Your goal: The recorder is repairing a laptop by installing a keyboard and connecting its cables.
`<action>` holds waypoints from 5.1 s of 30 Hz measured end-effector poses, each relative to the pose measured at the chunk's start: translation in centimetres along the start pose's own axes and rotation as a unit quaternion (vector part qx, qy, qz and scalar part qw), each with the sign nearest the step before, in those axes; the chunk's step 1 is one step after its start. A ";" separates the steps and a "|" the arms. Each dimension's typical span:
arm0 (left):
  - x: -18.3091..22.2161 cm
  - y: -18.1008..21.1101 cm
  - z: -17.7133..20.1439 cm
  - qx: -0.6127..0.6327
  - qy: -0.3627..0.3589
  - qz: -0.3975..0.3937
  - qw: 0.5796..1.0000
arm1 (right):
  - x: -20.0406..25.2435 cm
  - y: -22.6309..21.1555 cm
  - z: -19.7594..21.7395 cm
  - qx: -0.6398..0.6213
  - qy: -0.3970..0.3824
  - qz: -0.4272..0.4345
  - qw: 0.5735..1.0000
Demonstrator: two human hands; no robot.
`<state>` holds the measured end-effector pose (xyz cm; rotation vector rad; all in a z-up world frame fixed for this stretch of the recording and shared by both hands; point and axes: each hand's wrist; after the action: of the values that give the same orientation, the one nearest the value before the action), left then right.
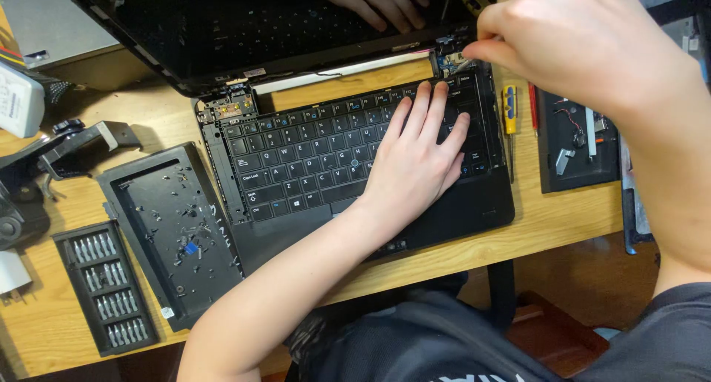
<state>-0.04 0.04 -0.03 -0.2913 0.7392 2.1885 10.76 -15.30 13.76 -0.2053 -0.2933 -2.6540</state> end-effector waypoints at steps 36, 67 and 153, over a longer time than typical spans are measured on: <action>0.1 0.4 -0.5 -0.016 -0.007 0.013 1.000 | -0.3 2.4 -2.9 -0.077 -0.025 0.000 0.997; 0.2 1.0 -0.9 -0.033 0.015 0.042 0.998 | -0.9 4.5 -7.9 -0.075 0.013 0.040 0.996; -0.3 1.3 0.8 -0.103 -0.073 0.087 0.988 | 8.5 -2.9 -9.5 -0.252 0.087 -0.112 0.957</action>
<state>-0.82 -0.33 1.28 -0.1728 0.4740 2.4278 1.02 -18.65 5.73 -0.0979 0.4505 -2.8998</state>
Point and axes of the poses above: each hand's wrist, its own x-axis away from the middle knuckle, its own z-axis out of the back of the hand, y = z × x, and after that the axes turned 13 degrees about -z, right-handed
